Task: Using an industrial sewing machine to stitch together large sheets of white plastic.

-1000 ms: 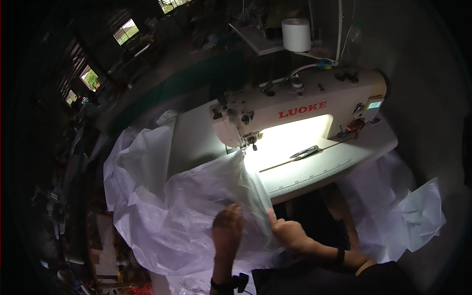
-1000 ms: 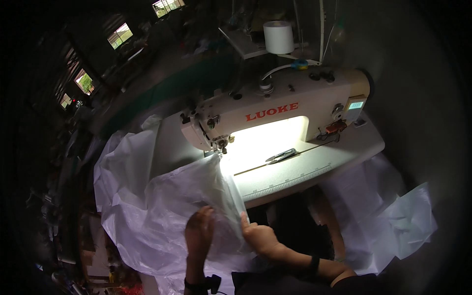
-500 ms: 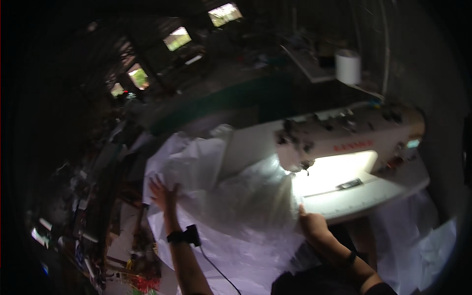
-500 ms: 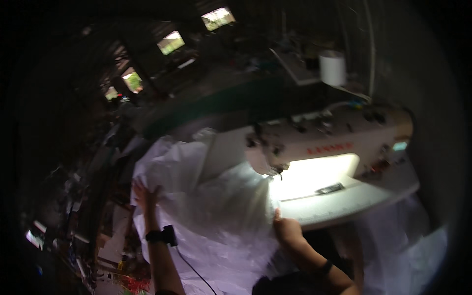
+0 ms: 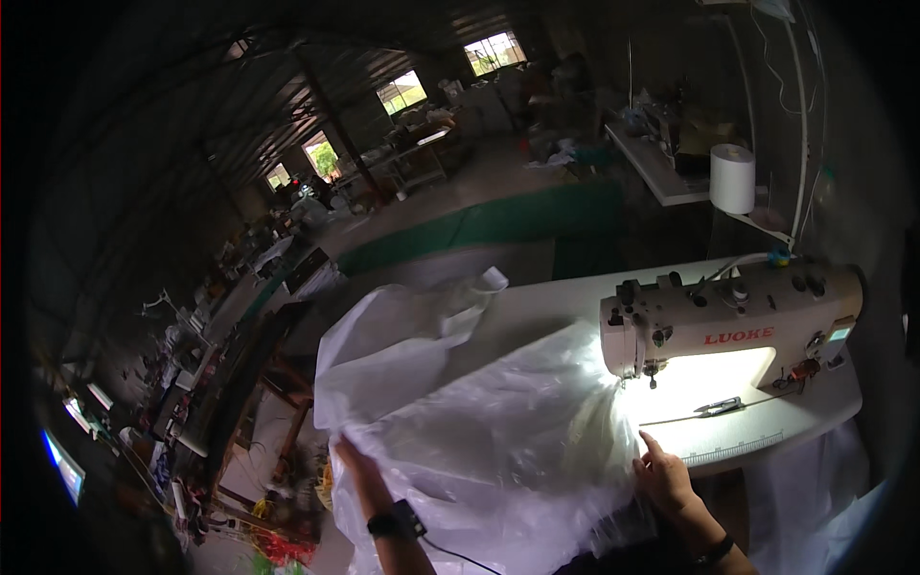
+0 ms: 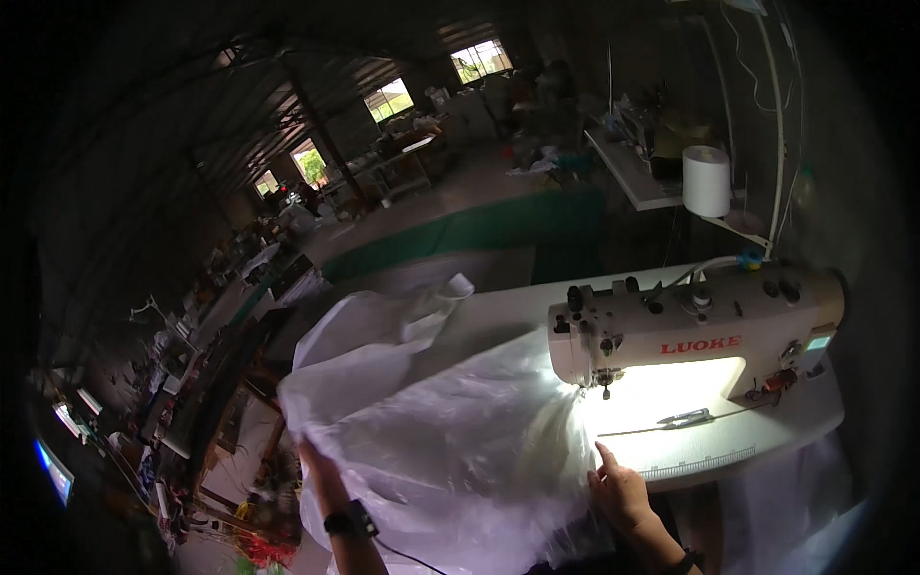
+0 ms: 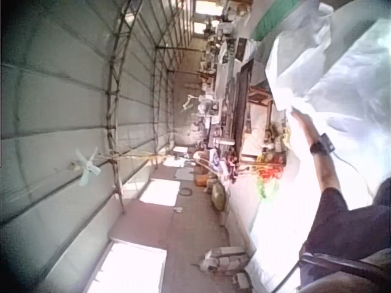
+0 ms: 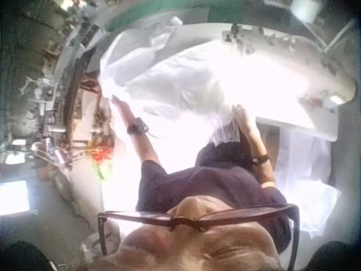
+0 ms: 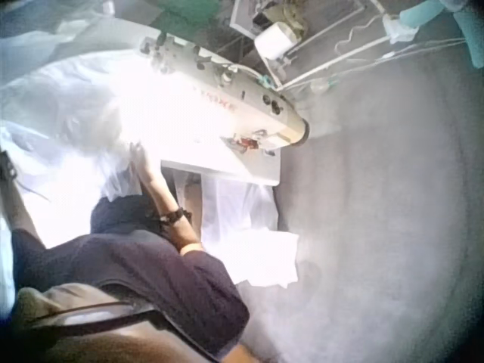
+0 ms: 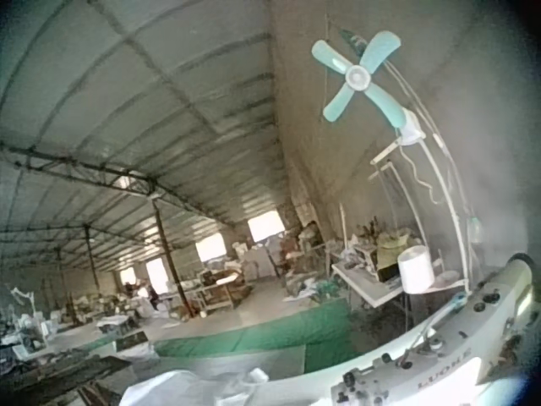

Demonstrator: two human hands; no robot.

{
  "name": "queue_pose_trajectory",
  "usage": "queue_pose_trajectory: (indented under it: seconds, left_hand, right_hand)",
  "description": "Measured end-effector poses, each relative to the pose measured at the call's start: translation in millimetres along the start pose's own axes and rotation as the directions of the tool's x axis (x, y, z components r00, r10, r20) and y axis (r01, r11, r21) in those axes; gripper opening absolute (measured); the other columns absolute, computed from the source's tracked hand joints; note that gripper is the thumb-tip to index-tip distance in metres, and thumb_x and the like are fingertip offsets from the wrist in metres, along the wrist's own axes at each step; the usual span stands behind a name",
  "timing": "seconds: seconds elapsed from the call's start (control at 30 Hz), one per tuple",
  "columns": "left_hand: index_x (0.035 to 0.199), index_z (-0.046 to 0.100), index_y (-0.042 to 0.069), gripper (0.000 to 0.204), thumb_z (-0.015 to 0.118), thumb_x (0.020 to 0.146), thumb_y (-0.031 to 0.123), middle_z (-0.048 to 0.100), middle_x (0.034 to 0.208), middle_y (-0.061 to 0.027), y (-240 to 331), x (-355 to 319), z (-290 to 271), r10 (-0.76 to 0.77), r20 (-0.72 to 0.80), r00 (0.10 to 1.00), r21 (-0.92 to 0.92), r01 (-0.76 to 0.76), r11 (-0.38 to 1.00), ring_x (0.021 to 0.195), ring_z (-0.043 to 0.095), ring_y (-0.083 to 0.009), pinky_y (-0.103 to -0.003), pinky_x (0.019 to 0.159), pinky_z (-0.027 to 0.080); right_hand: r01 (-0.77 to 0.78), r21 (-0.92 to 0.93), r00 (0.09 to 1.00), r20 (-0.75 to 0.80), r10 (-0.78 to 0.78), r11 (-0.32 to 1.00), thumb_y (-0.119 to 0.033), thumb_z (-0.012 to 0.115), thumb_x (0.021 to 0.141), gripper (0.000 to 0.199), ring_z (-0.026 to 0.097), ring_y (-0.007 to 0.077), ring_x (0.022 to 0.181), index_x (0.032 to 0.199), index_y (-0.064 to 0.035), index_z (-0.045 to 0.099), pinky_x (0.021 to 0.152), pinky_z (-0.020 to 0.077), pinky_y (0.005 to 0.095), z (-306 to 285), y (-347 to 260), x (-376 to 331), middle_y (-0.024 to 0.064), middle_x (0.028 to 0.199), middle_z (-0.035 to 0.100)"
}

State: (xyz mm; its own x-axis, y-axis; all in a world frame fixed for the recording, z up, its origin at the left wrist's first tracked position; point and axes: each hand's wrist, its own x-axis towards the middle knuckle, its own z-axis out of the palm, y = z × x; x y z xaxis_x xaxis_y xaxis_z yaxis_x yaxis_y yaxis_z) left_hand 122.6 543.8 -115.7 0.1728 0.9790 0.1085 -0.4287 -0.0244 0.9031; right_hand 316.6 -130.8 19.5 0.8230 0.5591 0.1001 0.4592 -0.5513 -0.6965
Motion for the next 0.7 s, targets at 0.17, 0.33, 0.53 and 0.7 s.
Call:
queue_pose_trajectory:
  seconds: [0.17,0.33,0.53,0.7]
  left_hand:
    - [0.141,0.04,0.008,0.048,0.042,0.101,0.033,0.041,0.146,-0.0148,154.6,-9.5,-129.0,0.239,0.062,0.969,0.331,-0.246,0.911,0.134,0.038,-0.0251,-0.042,0.115,0.023]
    - [0.143,0.036,0.007,0.051,0.045,0.1,0.033,0.038,0.147,-0.0159,241.5,-55.8,-180.7,0.316,0.252,0.915,0.633,-0.403,0.661,0.136,0.035,-0.0264,-0.042,0.116,0.023]
    - [0.146,0.031,0.007,0.057,0.049,0.099,0.033,0.035,0.15,-0.0172,280.0,-89.7,49.8,0.333,0.521,0.786,0.73,-0.612,0.304,0.139,0.032,-0.0279,-0.042,0.116,0.022]
    - [0.149,0.028,0.007,0.062,0.052,0.099,0.034,0.032,0.151,-0.0183,345.2,-158.6,183.7,0.369,0.735,0.568,0.633,-0.771,-0.073,0.141,0.029,-0.0292,-0.041,0.116,0.021]
  right_hand:
    - [-0.33,0.858,0.94,0.26,0.221,0.393,-0.016,0.047,0.099,0.037,0.067,0.0163,0.073,0.133,-0.0016,0.044,0.063,0.0575,0.0273,-0.9,39.7,-46.4,0.013,0.11,0.063]
    - [-0.647,0.649,0.726,0.685,0.061,0.401,-0.018,0.056,0.093,0.045,0.063,0.0123,0.065,0.135,-0.0032,0.045,0.054,0.057,0.0272,22.1,77.9,-65.5,0.009,0.092,0.062]
    - [-0.372,0.545,0.708,0.69,-0.15,0.751,-0.023,0.065,0.09,0.038,0.053,0.0098,0.073,0.123,-0.0059,0.056,0.062,0.0458,0.0252,94.9,92.4,-72.2,0.0014,0.098,0.061]
    - [-0.323,0.525,0.666,0.717,-0.205,0.788,-0.015,0.061,0.088,0.034,0.056,0.0101,0.075,0.119,-0.003,0.06,0.063,0.0467,0.0232,65.8,64.9,-77.8,0.0054,0.102,0.065]
